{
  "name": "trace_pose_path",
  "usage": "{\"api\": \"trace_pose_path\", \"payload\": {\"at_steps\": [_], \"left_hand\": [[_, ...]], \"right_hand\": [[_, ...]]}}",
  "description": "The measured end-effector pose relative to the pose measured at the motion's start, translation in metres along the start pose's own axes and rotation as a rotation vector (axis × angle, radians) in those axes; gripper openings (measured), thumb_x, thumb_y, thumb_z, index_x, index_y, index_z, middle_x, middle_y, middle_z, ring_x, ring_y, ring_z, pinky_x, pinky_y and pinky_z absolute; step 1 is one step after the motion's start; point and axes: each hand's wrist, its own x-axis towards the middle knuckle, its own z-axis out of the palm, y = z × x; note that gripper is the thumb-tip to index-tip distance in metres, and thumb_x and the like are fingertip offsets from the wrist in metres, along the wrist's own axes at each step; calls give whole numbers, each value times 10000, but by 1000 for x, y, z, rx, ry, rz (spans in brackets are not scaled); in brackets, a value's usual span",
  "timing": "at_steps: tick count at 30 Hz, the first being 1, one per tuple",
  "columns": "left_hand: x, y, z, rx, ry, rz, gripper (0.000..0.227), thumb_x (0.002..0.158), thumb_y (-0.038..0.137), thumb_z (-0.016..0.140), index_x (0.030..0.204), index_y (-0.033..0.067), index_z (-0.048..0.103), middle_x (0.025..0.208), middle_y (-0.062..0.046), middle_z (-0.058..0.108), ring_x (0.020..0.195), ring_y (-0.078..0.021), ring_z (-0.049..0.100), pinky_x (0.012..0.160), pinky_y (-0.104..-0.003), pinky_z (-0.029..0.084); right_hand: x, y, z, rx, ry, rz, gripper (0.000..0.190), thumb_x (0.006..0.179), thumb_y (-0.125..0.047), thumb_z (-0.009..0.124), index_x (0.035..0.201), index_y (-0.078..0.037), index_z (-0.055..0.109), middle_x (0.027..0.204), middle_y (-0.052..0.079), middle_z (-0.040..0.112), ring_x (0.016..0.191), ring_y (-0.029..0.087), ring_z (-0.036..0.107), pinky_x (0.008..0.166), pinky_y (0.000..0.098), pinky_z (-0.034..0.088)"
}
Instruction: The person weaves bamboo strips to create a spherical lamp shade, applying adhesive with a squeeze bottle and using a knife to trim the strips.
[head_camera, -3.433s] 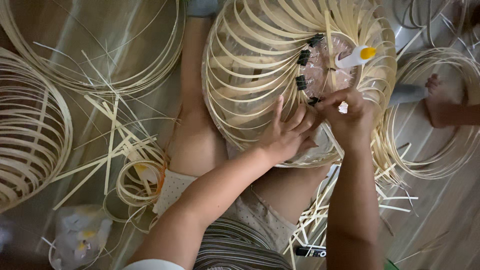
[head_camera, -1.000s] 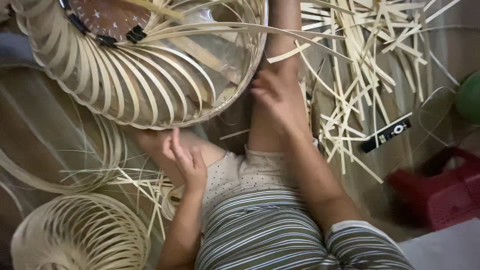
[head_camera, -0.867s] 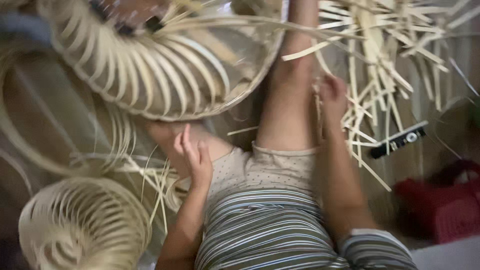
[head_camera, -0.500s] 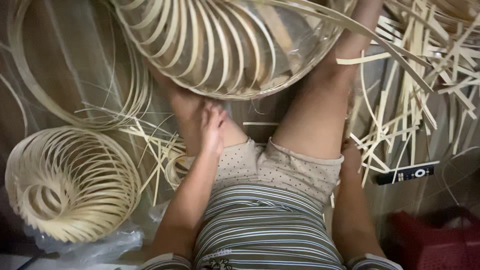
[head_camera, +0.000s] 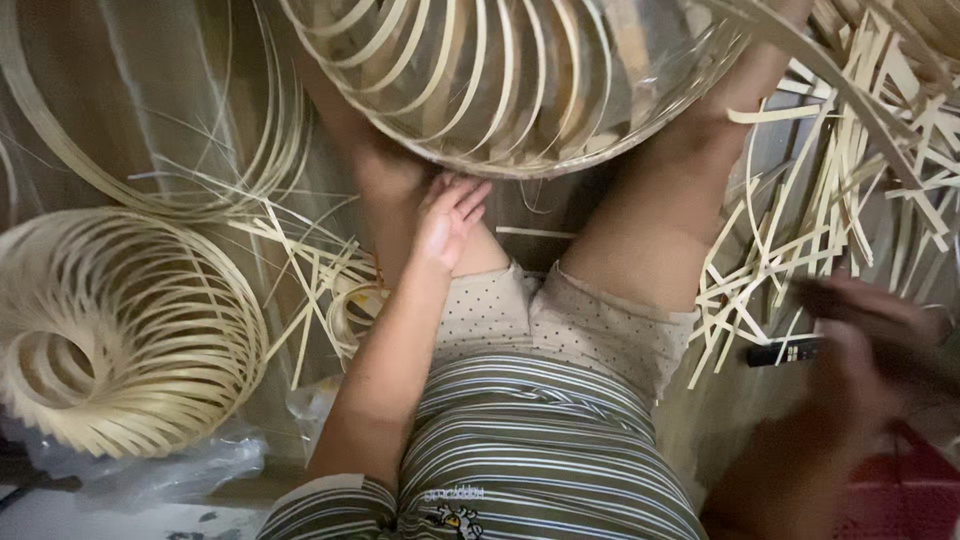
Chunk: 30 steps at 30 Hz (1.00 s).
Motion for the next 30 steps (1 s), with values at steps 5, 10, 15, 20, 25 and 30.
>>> {"api": "trace_pose_path", "payload": {"at_steps": [5,10,15,20,25,30], "left_hand": [[-16,-4,-3,-12,-27,-30,410,998,223,613,1395,175,522,1344,-79,662,1244,-244,631,1018,-420,446],[-37,0,-17,-43,-34,-32,483,1013,252,608,1465,127,491,1373,-93,648,1249,-234,642,978,-368,470],[-38,-4,-13,-126,-102,-2,548,1026,241,617,1524,83,452,1398,-134,629,1265,-257,623,1041,-391,466],[-36,0,1,-168,-144,-17,588,1010,256,619,1540,106,415,1435,-146,603,1329,-276,587,1115,-432,429],[-36,7,7,-171,-146,9,606,1002,245,632,1547,107,405,1457,-162,576,1347,-300,564,1132,-476,410],[-31,5,7,-189,-147,9,632,988,259,650,1544,103,394,1490,-162,541,1374,-303,548,1136,-483,415]], "right_hand": [[11,17,122,-30,-347,-139,333,894,-119,865,1175,-71,695,1233,169,707,1121,279,731,985,371,634],[8,14,178,-369,-388,-272,314,871,-95,871,1108,-15,681,1208,173,694,1171,295,715,999,361,603],[17,16,200,-298,-429,-224,309,923,-66,877,1141,-16,665,1259,186,679,1243,311,695,1068,389,589],[27,8,202,-395,-464,-252,314,902,-11,885,1137,-7,676,1247,198,689,1179,295,708,1030,373,595],[36,2,205,-460,-505,-276,303,923,6,875,1145,-4,668,1247,211,694,1163,305,712,1017,368,600],[52,-6,214,-561,-546,-339,298,952,-58,888,1150,-34,667,1174,151,724,1117,289,743,982,380,627]]}}
